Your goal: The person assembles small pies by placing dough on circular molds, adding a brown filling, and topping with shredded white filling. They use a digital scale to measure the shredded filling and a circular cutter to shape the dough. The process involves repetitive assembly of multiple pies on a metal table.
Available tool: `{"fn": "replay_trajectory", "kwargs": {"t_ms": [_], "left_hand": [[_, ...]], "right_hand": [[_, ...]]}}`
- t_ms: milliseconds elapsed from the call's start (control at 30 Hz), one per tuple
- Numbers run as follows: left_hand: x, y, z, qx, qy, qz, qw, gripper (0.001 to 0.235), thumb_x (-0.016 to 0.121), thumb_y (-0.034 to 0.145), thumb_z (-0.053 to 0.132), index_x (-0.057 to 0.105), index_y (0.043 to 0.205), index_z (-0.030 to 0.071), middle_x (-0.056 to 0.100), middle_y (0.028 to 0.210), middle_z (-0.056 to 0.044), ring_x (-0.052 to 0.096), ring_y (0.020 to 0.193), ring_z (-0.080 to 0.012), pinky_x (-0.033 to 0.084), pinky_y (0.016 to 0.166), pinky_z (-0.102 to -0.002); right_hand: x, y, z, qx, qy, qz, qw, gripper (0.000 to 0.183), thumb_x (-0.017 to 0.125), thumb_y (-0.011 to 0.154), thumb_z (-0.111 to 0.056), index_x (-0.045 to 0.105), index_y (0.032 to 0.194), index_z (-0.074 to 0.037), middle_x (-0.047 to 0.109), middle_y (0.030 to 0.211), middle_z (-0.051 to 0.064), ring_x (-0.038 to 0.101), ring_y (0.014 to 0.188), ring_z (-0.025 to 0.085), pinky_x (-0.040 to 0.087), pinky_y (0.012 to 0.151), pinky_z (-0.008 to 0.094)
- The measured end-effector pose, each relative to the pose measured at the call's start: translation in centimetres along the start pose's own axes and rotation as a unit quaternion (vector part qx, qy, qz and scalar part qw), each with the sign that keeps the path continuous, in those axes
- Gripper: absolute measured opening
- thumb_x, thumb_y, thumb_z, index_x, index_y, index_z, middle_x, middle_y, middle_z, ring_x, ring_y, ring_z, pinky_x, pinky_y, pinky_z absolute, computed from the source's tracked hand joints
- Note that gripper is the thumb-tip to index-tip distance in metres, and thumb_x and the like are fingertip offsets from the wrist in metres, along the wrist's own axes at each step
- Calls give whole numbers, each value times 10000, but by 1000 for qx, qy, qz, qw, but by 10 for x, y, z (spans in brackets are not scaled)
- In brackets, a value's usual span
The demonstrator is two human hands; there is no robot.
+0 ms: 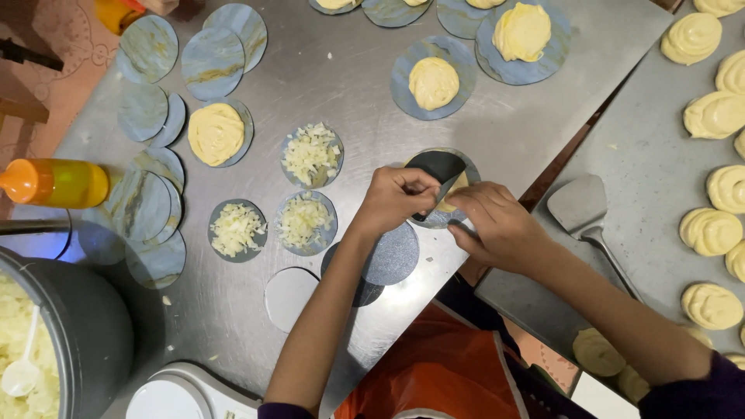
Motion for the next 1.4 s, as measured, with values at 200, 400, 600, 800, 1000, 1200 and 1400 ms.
{"fn": "replay_trajectory", "kwargs": {"t_ms": [200, 400, 600, 800, 1000, 1200, 1400], "left_hand": [[-5, -5, 4, -27, -61, 10, 998, 193, 742, 784, -42, 809, 949, 31, 702, 627, -55, 639, 575, -78, 563, 632, -270], [-10, -8, 15, -20, -54, 61, 996, 188, 741, 784, -47, 807, 942, 30, 704, 643, -74, 650, 563, -84, 552, 588, -249], [-67, -18, 81, -73, 56, 226, 970, 171, 715, 768, 28, 821, 883, 97, 699, 630, -57, 631, 547, -97, 540, 548, -269], [-168, -10, 43, -96, -102, 452, 881, 144, 680, 820, 80, 749, 898, -20, 618, 636, -131, 666, 523, -146, 616, 521, -241], [-156, 20, 31, -114, 147, 355, 916, 441, 659, 960, 239, 644, 1285, -58, 728, 1033, -183, 774, 929, -241, 674, 773, -386], [24, -69, 106, 284, 478, 147, 818, 325, 717, 946, 151, 721, 1242, 17, 709, 1232, -188, 672, 1199, -327, 523, 1067, -410], [97, -111, 62, 233, 570, 109, 780, 851, 781, 812, 465, 554, 1445, -58, 584, 1442, -307, 521, 1399, -408, 331, 1182, -619]], "right_hand": [[5, 4, -21, 0, -73, -35, 997, 428, 626, 971, -467, 676, 1234, -133, 626, 1058, 52, 648, 1111, 253, 460, 1055, 464], [11, -9, -26, -29, -91, -47, 994, 326, 663, 967, -363, 698, 1231, -173, 646, 1151, 100, 624, 1225, 289, 432, 1098, 482], [14, -22, -22, -13, -81, -42, 996, 357, 649, 965, -349, 689, 1283, -191, 648, 1219, 103, 606, 1286, 288, 424, 1141, 474], [11, -29, -21, -2, -32, -6, 999, 345, 668, 962, -268, 698, 1291, -166, 650, 1270, 128, 611, 1291, 320, 442, 1133, 492], [-10, -29, -24, -4, 10, 80, 997, 303, 669, 957, -214, 738, 1243, -138, 685, 1249, 152, 668, 1197, 356, 518, 1066, 483], [-43, -22, 15, 24, 5, 97, 995, 306, 642, 977, -233, 758, 1219, -85, 709, 1146, 149, 708, 1070, 331, 595, 962, 470], [-26, -3, 17, -31, 67, -4, 997, 362, 624, 992, -166, 681, 1321, -25, 687, 1323, 189, 654, 1234, 340, 502, 1074, 445]]}}
Point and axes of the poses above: each hand's wrist, its own y-axis towards the middle knuckle, its own x-axis out of the palm, z = x × y, the point moved 8 cm from there along y, towards the middle knuckle
